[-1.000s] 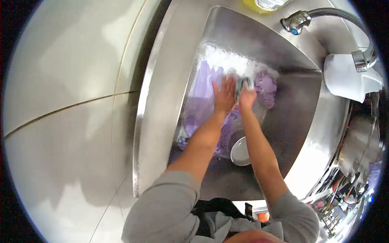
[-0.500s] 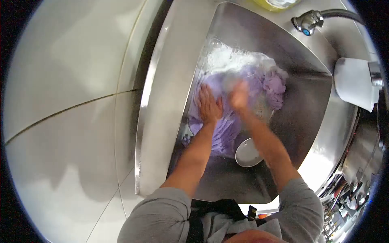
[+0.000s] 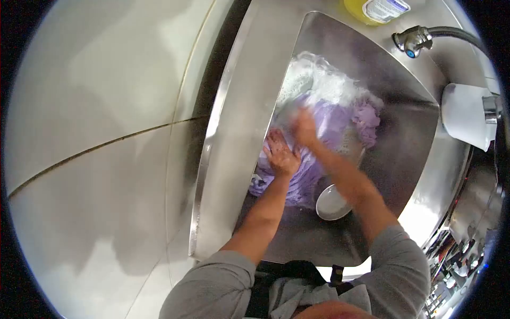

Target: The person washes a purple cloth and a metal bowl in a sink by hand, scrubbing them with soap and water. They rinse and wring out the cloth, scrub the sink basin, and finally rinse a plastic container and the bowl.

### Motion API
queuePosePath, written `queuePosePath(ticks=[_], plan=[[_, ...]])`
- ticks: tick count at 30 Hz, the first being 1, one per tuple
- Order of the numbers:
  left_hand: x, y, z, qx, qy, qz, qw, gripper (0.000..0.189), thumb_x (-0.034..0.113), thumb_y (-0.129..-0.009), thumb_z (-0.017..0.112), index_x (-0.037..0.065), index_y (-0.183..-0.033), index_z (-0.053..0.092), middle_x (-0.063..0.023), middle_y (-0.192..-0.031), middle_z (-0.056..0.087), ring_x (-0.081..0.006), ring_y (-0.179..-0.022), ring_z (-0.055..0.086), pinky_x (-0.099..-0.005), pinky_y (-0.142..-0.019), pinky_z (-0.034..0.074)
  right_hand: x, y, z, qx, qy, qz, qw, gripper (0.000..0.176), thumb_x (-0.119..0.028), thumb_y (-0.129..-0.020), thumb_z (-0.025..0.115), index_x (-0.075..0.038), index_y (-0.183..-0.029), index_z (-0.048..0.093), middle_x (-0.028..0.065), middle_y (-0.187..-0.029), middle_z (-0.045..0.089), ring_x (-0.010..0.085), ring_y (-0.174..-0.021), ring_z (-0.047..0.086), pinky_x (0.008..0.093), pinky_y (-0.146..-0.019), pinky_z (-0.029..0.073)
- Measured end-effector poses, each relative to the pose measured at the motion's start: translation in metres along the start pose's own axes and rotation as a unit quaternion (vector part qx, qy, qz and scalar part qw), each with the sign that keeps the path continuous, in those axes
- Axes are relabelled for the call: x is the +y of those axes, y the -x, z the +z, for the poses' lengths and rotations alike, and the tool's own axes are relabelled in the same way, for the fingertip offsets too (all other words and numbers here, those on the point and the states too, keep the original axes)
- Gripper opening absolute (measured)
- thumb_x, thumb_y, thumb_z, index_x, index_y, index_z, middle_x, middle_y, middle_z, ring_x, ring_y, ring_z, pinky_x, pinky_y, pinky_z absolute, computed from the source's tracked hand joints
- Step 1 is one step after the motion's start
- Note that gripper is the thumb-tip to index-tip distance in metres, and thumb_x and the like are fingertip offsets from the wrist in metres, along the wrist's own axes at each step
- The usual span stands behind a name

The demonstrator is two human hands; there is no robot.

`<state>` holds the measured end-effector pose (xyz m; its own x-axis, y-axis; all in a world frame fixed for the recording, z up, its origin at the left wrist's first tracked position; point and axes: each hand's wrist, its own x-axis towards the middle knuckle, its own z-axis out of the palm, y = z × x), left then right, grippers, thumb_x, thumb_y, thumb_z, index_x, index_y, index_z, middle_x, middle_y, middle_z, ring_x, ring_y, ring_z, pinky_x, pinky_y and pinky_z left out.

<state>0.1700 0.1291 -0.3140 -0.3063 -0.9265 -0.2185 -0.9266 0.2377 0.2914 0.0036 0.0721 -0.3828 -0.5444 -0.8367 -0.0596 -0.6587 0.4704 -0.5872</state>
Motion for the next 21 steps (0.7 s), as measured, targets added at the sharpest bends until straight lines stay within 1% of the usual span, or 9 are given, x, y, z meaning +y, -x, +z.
queuePosePath(ticks=[3, 5, 7, 10, 13, 14, 17, 19, 21], plan=[[0.0, 0.002, -0.001, 0.019, -0.005, 0.012, 1.0, 0.079, 0.048, -0.087, 0.043, -0.007, -0.14, 0.024, -0.0262, -0.149, 0.018, -0.0411, -0.14, 0.012, -0.0608, -0.107, 0.012, -0.004, 0.014, -0.041, -0.116, 0.184, -0.174, 0.96, 0.06, -0.007, -0.07, 0.063, -0.021, -0.127, 0.053, 0.0191, -0.134, 0.042, 0.037, -0.123, 0.04, 0.0496, -0.104, 0.032], [0.011, -0.001, -0.004, 0.009, 0.0, -0.026, 1.0, 0.076, 0.048, -0.086, 0.046, 0.003, -0.144, 0.026, -0.0243, -0.149, 0.02, -0.0407, -0.139, 0.013, -0.0606, -0.107, 0.012, -0.022, -0.019, -0.102, -0.09, 0.175, -0.039, 0.98, 0.059, -0.005, -0.069, 0.06, -0.02, -0.125, 0.053, 0.022, -0.134, 0.039, 0.039, -0.125, 0.038, 0.0487, -0.101, 0.035], [0.031, -0.028, -0.015, -0.002, -0.017, 0.018, 1.0, 0.068, 0.046, -0.087, 0.046, 0.015, -0.145, 0.028, -0.025, -0.147, 0.023, -0.0417, -0.139, 0.014, -0.066, -0.104, 0.011, 0.003, -0.012, -0.107, -0.012, 0.198, -0.062, 0.978, 0.046, -0.005, -0.074, 0.061, -0.013, -0.119, 0.056, 0.0233, -0.127, 0.047, 0.0372, -0.117, 0.047, 0.0445, -0.093, 0.041], [0.053, -0.117, 0.005, 0.077, 0.024, 0.115, 0.99, 0.059, 0.041, -0.088, 0.047, 0.018, -0.141, 0.036, -0.021, -0.148, 0.026, -0.0384, -0.139, 0.016, -0.0707, -0.101, 0.011, -0.001, 0.024, -0.132, 0.117, -0.186, 0.138, 0.966, 0.028, -0.01, -0.081, 0.065, -0.005, -0.109, 0.06, 0.0153, -0.092, 0.064, 0.0263, -0.081, 0.061, 0.0356, -0.075, 0.048], [0.094, -0.108, 0.019, 0.074, -0.11, 0.191, 0.973, 0.056, 0.037, -0.089, 0.046, 0.018, -0.141, 0.037, -0.0144, -0.148, 0.03, -0.0353, -0.139, 0.019, -0.0695, -0.103, 0.009, -0.002, 0.048, -0.157, 0.193, -0.219, 0.162, 0.942, 0.023, -0.01, -0.082, 0.066, -0.003, -0.104, 0.061, 0.0086, -0.088, 0.065, 0.018, -0.078, 0.059, 0.0307, -0.072, 0.048], [0.095, -0.088, 0.014, 0.019, 0.004, 0.332, 0.943, 0.052, 0.035, -0.088, 0.046, 0.019, -0.137, 0.042, -0.0105, -0.144, 0.038, -0.0316, -0.138, 0.024, -0.0693, -0.104, 0.009, -0.011, 0.058, -0.163, 0.179, -0.281, 0.21, 0.919, 0.023, -0.009, -0.083, 0.065, 0.0, -0.103, 0.061, 0.0053, -0.089, 0.064, 0.0158, -0.081, 0.058, 0.0296, -0.074, 0.047], [0.09, -0.125, 0.016, -0.014, -0.142, 0.336, 0.931, 0.049, 0.041, -0.094, 0.034, 0.017, -0.136, 0.043, -0.0062, -0.149, 0.031, -0.0271, -0.139, 0.023, -0.0615, -0.11, 0.008, 0.0, 0.061, -0.168, 0.164, -0.38, 0.245, 0.877, 0.023, -0.01, -0.084, 0.065, -0.001, -0.104, 0.061, 0.0057, -0.092, 0.063, 0.0143, -0.083, 0.057, 0.029, -0.076, 0.046], [0.09, -0.177, -0.008, -0.107, -0.036, 0.227, 0.967, 0.053, 0.04, -0.091, 0.042, 0.015, -0.138, 0.041, -0.0073, -0.149, 0.031, -0.0264, -0.139, 0.024, -0.0566, -0.11, 0.015, 0.009, 0.063, -0.175, 0.15, -0.331, 0.225, 0.904, 0.026, -0.01, -0.084, 0.064, -0.001, -0.107, 0.06, 0.0077, -0.096, 0.063, 0.0165, -0.088, 0.057, 0.0323, -0.079, 0.045], [0.08, -0.171, 0.007, 0.098, -0.047, 0.196, 0.975, 0.056, 0.037, -0.088, 0.047, 0.016, -0.139, 0.039, -0.006, -0.151, 0.027, -0.0277, -0.139, 0.021, -0.056, -0.11, 0.016, 0.012, 0.053, -0.17, 0.143, -0.296, 0.198, 0.924, 0.029, -0.01, -0.084, 0.064, -0.002, -0.11, 0.058, 0.0097, -0.1, 0.062, 0.0188, -0.093, 0.056, 0.0356, -0.083, 0.044]])
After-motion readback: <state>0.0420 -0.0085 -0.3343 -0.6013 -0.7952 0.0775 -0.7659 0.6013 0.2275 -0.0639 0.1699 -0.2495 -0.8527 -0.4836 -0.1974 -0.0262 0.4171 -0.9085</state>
